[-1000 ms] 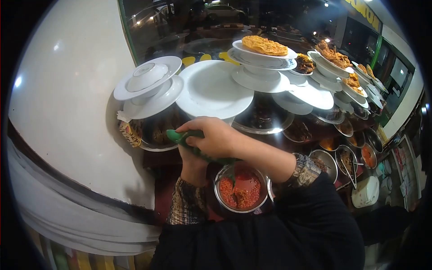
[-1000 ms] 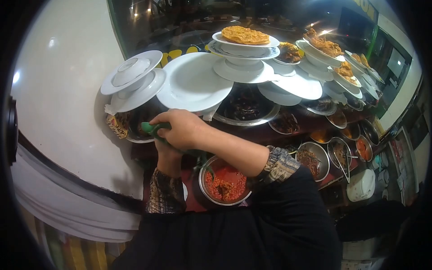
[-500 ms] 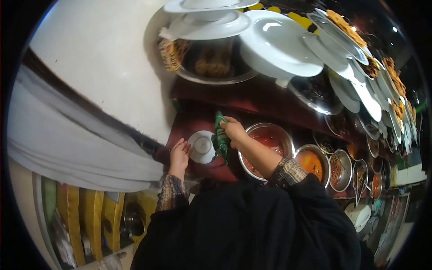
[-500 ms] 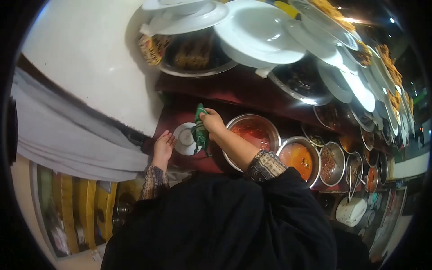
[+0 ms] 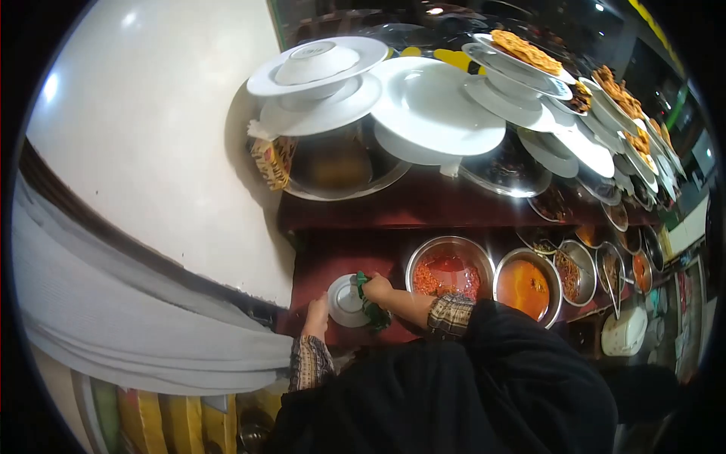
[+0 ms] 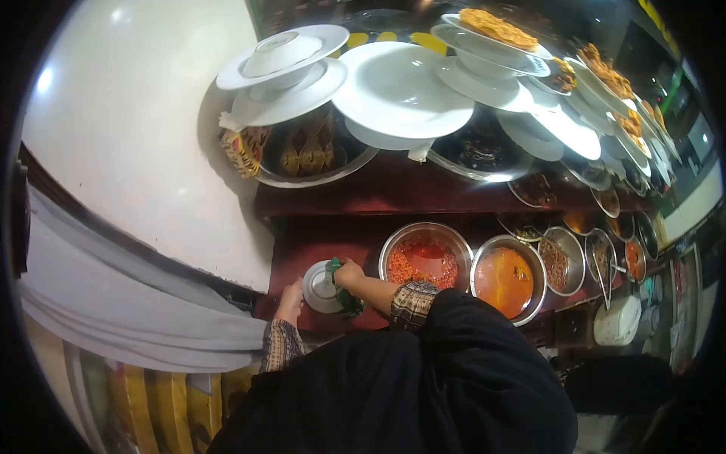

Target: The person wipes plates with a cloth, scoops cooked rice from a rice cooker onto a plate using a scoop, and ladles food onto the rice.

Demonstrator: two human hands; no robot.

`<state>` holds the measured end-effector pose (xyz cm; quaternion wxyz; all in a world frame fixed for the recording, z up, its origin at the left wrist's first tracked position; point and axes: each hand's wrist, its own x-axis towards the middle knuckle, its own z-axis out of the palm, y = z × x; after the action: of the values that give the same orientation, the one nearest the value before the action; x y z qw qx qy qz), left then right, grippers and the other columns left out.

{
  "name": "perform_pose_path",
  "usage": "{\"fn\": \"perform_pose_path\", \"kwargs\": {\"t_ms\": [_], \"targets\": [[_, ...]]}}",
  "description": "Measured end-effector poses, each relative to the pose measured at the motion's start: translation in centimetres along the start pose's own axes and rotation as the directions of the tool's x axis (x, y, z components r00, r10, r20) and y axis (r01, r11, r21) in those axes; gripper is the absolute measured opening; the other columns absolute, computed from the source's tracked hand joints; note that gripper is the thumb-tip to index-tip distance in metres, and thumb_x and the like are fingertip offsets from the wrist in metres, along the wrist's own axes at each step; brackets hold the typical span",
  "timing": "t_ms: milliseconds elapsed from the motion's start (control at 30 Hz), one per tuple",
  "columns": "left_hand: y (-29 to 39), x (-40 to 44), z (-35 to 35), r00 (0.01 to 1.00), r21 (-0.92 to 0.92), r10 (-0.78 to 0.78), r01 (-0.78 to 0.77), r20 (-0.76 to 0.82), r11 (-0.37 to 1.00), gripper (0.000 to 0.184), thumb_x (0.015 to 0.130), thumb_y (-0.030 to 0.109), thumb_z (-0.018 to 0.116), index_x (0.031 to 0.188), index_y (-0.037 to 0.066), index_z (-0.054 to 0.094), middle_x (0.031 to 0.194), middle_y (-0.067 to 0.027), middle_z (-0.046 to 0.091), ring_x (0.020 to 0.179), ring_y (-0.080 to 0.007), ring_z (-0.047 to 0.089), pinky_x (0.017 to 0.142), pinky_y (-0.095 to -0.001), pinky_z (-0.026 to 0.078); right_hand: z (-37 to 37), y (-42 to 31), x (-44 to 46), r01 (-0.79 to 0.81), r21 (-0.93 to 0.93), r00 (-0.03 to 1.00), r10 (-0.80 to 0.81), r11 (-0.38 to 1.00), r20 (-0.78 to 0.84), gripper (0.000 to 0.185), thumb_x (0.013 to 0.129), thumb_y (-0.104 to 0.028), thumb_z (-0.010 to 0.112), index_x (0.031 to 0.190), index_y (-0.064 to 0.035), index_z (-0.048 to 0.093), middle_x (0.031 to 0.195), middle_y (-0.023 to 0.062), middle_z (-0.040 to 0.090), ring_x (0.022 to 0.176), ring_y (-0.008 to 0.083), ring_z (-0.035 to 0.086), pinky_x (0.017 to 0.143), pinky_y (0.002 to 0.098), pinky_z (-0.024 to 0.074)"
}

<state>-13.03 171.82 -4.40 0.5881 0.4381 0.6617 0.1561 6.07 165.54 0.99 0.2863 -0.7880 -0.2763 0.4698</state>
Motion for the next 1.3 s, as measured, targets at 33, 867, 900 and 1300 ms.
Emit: {"fn": "perform_pose_path", "kwargs": {"t_ms": [33, 867, 900, 1300], "targets": [[0.4, -0.1, -0.2, 0.999, 0.015, -0.028, 0.028, 0.016, 1.000, 0.046, 0.094, 0.039, 0.051, 0.117, -0.001, 0.056, 0.102, -0.0099, 0.062, 0.081, -0.0185, 0.059, 0.068, -0.0323, 0.048, 0.1, 0.2, 0.3, -0.003, 0.031, 1.000, 0.003, 1.000, 0.004, 0.046, 0.082, -0.015, 0.057, 0.126, -0.0056, 0.054, 0.114, 0.0172, 0.063, 0.104, 0.0286, 0.061, 0.089, 0.0361, 0.0467], [16.8, -19.7, -2.0, 0.607, -0.368, 0.749, -0.782, -0.266, 0.503, 0.041, 0.103, 0.030, 0.036, 0.102, -0.003, 0.059, 0.095, -0.0067, 0.060, 0.086, -0.0134, 0.055, 0.073, -0.0281, 0.045, -5.5, -15.2, -17.9, 0.897, -0.389, 0.067, -0.935, 0.209, -0.349, 0.041, 0.077, -0.020, 0.064, 0.117, -0.0115, 0.060, 0.122, 0.0183, 0.056, 0.116, 0.0424, 0.049, 0.098, 0.0499, 0.0401], [16.4, -19.4, -2.0, 0.613, -0.429, 0.730, -0.771, -0.301, 0.471, 0.040, 0.103, 0.029, 0.036, 0.100, -0.003, 0.059, 0.093, -0.0059, 0.060, 0.084, -0.0124, 0.054, 0.071, -0.0277, 0.044, -5.6, -15.2, -18.5, 0.889, -0.421, 0.033, -0.942, 0.180, -0.335, 0.041, 0.078, -0.020, 0.064, 0.118, -0.0114, 0.060, 0.122, 0.0183, 0.056, 0.116, 0.0427, 0.048, 0.098, 0.0502, 0.0400], [18.9, -30.0, -0.9, 0.594, -0.391, 0.714, -0.797, -0.371, 0.460, 0.043, 0.102, 0.032, 0.039, 0.097, -0.006, 0.058, 0.092, -0.0084, 0.062, 0.080, -0.0150, 0.058, 0.072, -0.0285, 0.047, -12.5, -14.7, -21.1, 0.943, -0.256, 0.090, -0.903, 0.213, -0.420, 0.041, 0.083, -0.015, 0.058, 0.123, -0.0072, 0.056, 0.123, 0.0179, 0.054, 0.114, 0.0381, 0.050, 0.098, 0.0439, 0.0403]]}}
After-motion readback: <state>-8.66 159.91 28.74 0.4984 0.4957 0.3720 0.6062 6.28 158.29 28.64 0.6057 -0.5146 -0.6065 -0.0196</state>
